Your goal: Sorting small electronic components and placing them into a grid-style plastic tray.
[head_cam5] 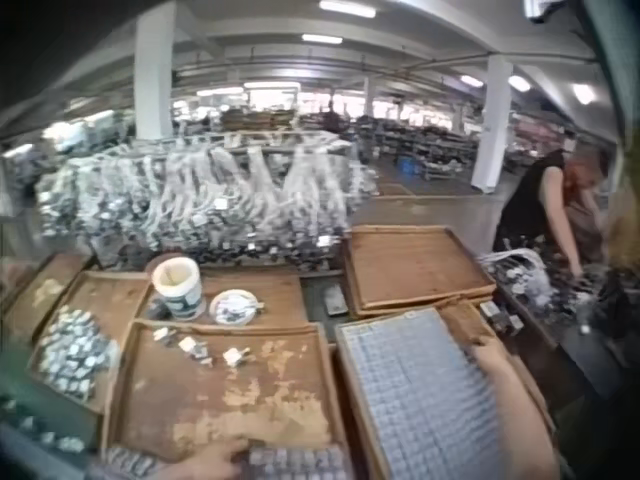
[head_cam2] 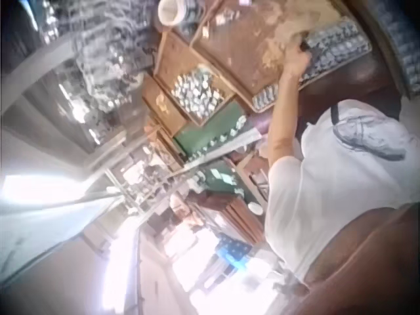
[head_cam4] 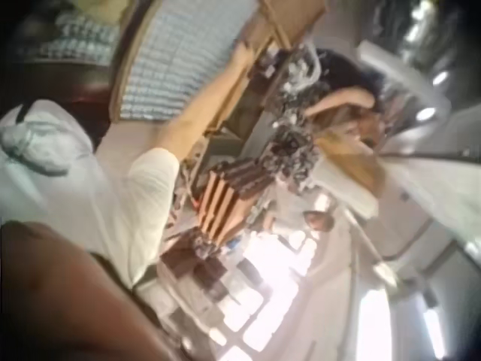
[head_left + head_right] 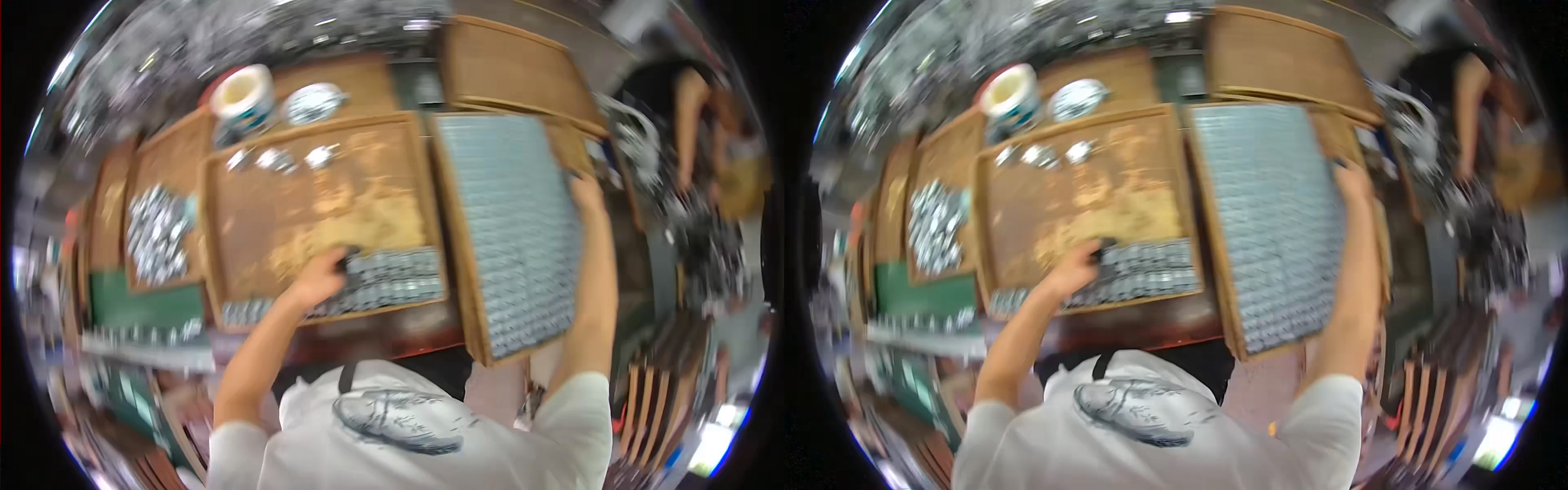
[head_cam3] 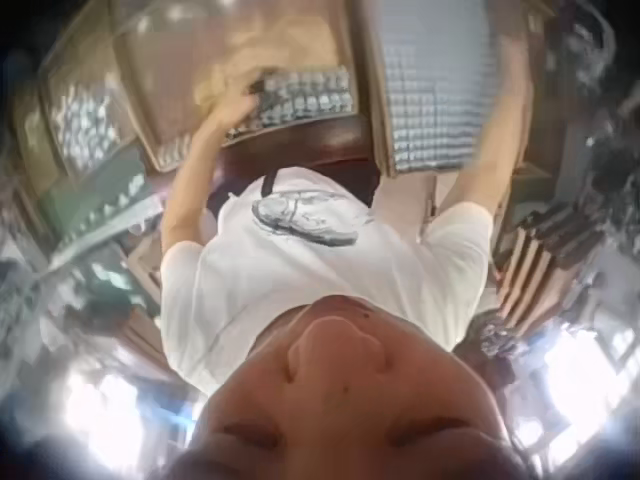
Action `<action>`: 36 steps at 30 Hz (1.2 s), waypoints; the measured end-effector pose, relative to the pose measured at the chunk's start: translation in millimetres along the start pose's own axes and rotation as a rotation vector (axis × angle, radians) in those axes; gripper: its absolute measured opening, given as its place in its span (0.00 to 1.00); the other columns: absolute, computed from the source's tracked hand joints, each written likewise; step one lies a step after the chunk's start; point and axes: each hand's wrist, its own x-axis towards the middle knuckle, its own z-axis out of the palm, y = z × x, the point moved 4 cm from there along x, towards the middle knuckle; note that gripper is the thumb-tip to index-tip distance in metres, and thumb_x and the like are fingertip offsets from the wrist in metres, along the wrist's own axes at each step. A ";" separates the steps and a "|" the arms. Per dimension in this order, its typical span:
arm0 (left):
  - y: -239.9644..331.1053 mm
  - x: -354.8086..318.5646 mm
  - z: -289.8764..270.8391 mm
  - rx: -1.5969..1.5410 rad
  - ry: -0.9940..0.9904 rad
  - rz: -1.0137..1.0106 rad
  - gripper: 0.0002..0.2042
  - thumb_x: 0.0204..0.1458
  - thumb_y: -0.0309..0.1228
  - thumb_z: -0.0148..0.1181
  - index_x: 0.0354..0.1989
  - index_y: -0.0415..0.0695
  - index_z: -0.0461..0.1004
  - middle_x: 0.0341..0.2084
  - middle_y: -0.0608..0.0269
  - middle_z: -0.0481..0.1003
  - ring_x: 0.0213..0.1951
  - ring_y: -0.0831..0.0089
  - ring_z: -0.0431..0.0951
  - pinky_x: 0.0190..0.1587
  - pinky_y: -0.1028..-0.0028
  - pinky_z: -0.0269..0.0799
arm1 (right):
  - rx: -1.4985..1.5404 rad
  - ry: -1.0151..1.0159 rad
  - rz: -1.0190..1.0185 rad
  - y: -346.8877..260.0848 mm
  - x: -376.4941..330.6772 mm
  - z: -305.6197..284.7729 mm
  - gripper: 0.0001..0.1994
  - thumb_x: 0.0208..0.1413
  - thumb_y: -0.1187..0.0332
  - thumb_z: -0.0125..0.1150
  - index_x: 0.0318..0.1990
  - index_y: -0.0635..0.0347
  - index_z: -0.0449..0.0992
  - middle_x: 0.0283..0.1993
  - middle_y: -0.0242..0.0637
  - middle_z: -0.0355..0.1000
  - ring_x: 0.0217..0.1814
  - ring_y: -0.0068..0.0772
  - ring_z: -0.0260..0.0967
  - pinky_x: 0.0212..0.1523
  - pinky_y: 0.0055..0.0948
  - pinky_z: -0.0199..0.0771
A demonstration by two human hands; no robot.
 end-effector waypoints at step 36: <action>-48.5 -207.3 -135.8 -1.035 0.867 0.347 0.15 0.57 0.21 0.50 0.54 0.36 0.70 0.42 0.57 0.77 0.44 0.66 0.79 0.46 0.65 0.77 | 1.097 -0.427 -0.404 -207.0 -325.8 89.7 0.17 0.58 0.77 0.59 0.55 0.62 0.72 0.44 0.36 0.74 0.42 0.27 0.74 0.41 0.28 0.77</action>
